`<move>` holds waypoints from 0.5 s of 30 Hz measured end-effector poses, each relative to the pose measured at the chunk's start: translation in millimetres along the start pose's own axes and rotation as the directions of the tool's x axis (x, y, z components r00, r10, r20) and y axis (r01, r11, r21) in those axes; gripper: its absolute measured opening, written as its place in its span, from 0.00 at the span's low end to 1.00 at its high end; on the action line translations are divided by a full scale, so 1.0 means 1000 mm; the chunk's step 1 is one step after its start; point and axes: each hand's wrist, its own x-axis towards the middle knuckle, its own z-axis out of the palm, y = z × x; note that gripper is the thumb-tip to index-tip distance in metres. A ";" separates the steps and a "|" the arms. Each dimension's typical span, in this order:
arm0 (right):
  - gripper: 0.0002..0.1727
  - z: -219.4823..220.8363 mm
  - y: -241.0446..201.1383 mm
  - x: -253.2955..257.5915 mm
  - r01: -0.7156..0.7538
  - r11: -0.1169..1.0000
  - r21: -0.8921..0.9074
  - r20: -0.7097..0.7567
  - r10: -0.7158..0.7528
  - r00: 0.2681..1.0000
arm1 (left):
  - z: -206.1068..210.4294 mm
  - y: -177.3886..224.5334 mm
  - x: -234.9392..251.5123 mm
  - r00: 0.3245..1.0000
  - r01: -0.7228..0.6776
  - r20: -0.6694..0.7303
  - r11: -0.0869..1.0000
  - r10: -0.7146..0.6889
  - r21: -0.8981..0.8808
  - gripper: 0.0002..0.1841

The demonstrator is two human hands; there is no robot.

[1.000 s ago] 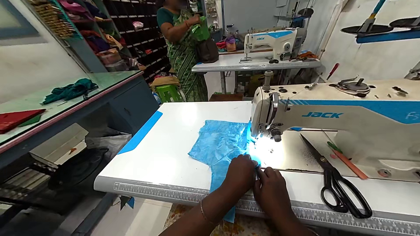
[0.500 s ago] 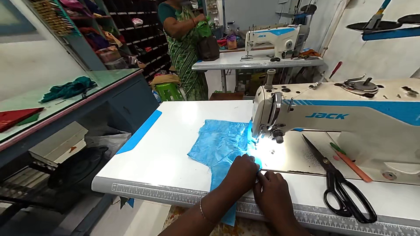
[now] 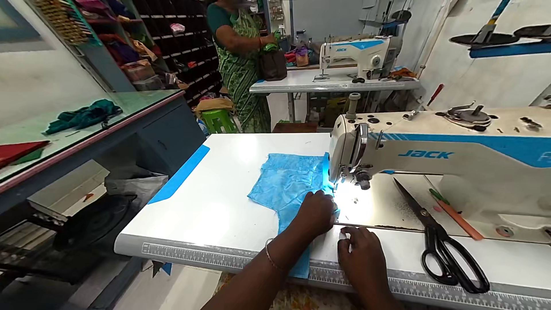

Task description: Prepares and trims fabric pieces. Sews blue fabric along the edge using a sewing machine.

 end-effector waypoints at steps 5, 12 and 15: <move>0.10 0.000 0.000 0.000 -0.002 1.000 0.003 0.000 0.002 1.000 | -0.005 -0.004 0.002 0.999 0.014 0.046 1.000 -0.014 0.007 0.13; 0.10 0.003 0.001 -0.002 0.032 0.999 -0.023 -0.031 -0.033 0.999 | 0.012 0.004 -0.013 0.999 -0.042 -0.017 0.995 0.043 0.090 0.12; 0.11 0.004 0.001 -0.003 0.038 0.999 -0.030 -0.030 -0.039 0.999 | 0.012 0.002 -0.015 0.999 -0.026 -0.025 0.998 0.027 0.052 0.14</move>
